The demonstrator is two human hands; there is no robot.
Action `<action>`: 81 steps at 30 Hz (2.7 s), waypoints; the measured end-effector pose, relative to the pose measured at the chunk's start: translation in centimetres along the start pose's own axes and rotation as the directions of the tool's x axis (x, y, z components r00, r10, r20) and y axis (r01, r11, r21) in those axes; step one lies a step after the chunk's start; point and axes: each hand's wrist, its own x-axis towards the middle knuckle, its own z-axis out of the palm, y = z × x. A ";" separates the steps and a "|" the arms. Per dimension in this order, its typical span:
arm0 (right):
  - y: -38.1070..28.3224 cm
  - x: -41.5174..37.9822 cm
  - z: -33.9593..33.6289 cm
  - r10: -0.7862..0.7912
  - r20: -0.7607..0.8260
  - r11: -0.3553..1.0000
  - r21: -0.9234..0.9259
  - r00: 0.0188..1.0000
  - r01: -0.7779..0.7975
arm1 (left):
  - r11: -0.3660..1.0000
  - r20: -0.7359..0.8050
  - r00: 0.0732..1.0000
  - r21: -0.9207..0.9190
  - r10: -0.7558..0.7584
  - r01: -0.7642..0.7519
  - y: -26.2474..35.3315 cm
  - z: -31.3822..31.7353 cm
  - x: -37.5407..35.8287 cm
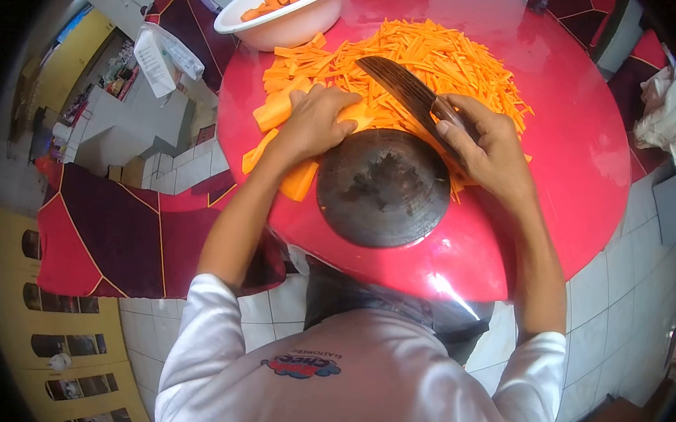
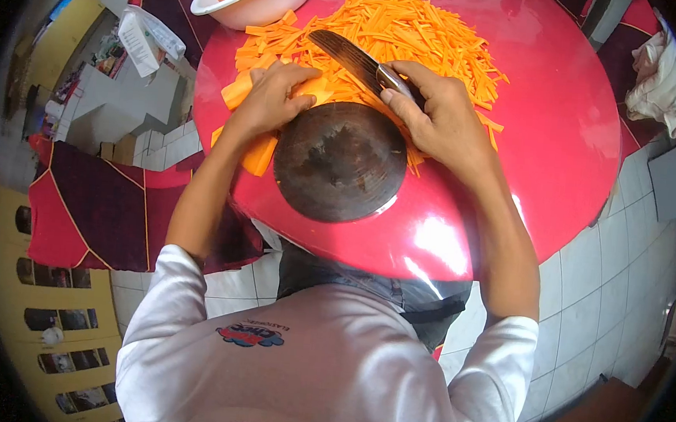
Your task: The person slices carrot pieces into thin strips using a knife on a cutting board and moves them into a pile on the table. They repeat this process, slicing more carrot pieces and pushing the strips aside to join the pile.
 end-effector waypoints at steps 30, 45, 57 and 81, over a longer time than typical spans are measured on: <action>0.7 0.0 -0.5 0.041 0.032 0.999 0.021 0.999 -0.042 | 0.955 0.042 0.995 -0.286 0.089 -0.074 7.2 -1.8 -6.7; 0.6 -0.1 -0.3 -0.057 0.028 0.992 -0.112 0.998 0.060 | 0.963 -0.062 0.988 -0.223 0.140 -0.151 6.8 0.3 -5.2; -1.4 -0.2 -0.7 0.120 0.123 0.993 -0.024 0.985 -0.118 | 0.939 -0.013 0.976 -0.269 0.220 -0.215 6.9 1.2 -5.4; -4.6 0.4 -3.8 0.228 0.048 0.971 0.063 0.973 -0.231 | 0.938 -0.089 0.935 0.061 0.344 -0.340 7.4 2.1 -1.1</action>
